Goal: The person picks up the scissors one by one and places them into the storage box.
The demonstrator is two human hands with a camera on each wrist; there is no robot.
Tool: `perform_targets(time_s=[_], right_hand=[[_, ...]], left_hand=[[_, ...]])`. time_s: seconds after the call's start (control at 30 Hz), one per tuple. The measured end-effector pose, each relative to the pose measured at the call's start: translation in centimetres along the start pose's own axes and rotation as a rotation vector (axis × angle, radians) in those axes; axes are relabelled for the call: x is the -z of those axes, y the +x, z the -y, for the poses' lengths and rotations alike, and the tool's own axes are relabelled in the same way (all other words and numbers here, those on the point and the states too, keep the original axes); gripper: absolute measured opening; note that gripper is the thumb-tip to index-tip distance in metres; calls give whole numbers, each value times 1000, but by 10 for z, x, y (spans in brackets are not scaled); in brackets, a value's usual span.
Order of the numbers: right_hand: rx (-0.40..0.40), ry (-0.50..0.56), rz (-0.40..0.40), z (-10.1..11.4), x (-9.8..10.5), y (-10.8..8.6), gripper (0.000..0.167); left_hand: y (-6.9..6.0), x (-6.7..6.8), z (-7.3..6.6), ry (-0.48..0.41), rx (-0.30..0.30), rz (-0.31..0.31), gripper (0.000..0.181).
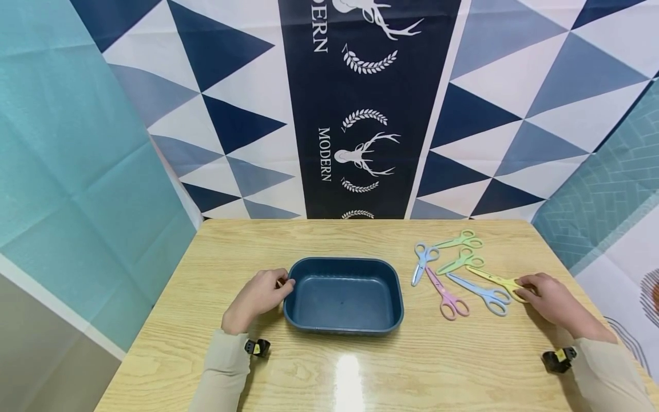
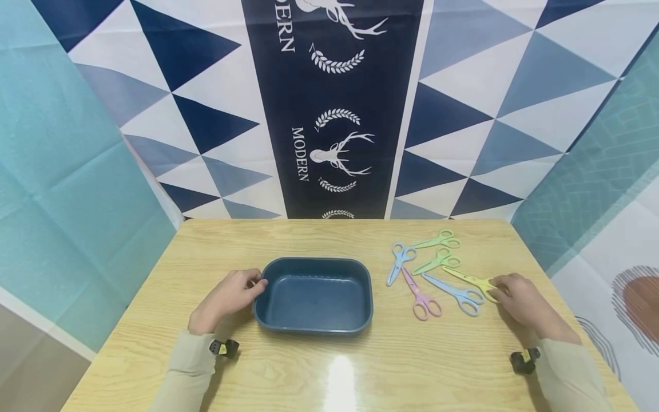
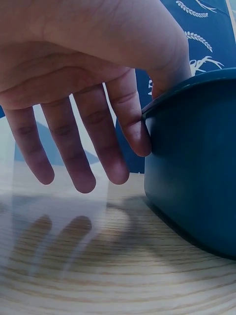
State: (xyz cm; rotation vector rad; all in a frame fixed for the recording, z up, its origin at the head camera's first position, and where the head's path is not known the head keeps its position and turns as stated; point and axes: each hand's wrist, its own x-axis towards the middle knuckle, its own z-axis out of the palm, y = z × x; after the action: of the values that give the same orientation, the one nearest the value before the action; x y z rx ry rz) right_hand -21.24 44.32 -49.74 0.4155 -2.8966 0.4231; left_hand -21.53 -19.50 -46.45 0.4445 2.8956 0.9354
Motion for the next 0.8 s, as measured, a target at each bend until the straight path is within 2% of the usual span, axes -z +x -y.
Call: perform_targets(time_s=[0.43, 0.8], right_hand=[[4, 22, -20, 2, -3, -3, 14], [30, 61, -43, 16, 2, 1, 12]], left_hand=[[-1, 1, 0, 7, 9, 6, 18], [-1, 2, -1, 9, -18, 6, 22]])
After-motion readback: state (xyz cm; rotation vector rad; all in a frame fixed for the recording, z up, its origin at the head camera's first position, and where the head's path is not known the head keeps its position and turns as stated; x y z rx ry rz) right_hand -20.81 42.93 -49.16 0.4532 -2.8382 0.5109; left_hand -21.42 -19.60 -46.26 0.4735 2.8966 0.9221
